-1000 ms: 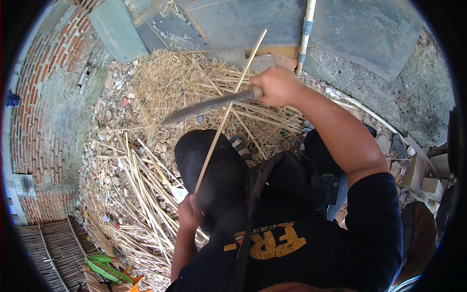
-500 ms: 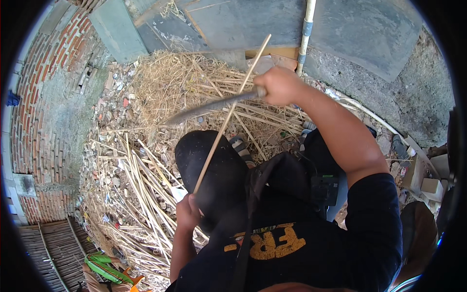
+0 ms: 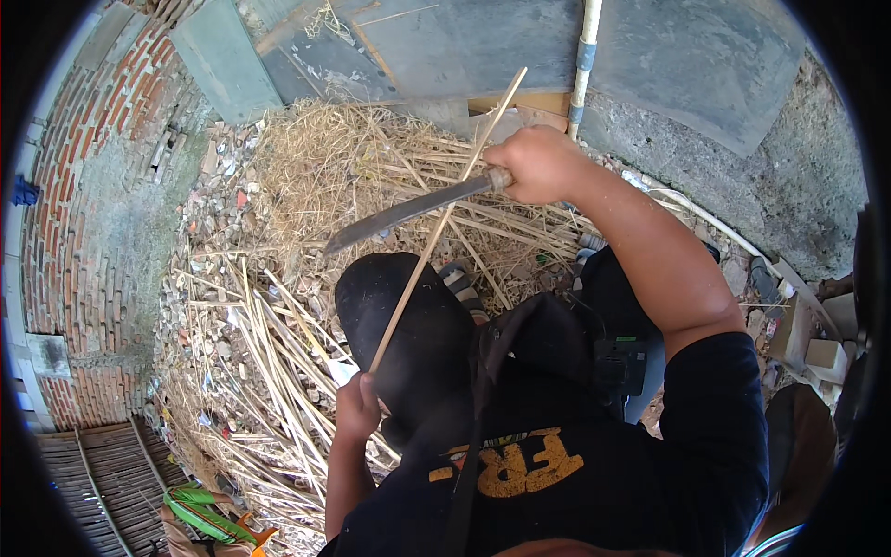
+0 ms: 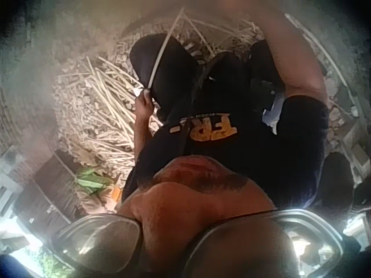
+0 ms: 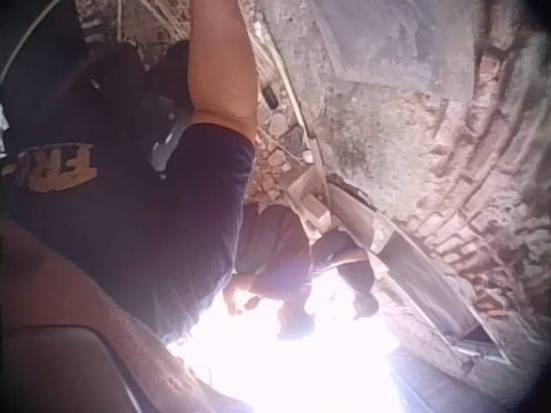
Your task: The person shaves a long bamboo stick with a machete, holding the stick against their leg and pulling the blade along the wood to taper it.
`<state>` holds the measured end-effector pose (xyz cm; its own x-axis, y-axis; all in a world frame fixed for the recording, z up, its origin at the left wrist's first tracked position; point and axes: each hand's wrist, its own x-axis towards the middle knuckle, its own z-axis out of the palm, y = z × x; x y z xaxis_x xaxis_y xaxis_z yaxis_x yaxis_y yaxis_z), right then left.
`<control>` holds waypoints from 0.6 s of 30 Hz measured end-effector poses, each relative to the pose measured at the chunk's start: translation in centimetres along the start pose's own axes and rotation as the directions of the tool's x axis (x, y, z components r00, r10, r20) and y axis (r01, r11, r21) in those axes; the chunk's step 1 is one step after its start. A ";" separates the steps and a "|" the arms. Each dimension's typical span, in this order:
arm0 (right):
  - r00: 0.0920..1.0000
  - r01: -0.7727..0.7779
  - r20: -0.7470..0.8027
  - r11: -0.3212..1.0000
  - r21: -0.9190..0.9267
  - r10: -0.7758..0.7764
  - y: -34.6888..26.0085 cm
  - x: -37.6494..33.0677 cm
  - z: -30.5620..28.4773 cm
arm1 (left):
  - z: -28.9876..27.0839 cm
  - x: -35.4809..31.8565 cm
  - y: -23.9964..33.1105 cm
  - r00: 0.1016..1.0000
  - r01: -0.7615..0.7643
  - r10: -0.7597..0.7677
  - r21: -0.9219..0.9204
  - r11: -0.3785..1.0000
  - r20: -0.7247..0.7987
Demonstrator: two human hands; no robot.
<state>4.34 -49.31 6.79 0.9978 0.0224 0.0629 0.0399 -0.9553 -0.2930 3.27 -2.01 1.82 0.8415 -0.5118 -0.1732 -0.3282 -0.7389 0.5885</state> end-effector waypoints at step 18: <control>0.998 -0.020 -0.052 0.995 0.101 0.025 1.6 0.1 1.0 | -0.1 0.3 -0.9 0.993 0.082 -0.072 -0.105 0.991 0.096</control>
<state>4.52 -50.56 5.39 0.9943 -0.0170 0.1052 0.0254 -0.9209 -0.3890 3.88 -1.45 1.35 0.8178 -0.4971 -0.2899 -0.2113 -0.7280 0.6522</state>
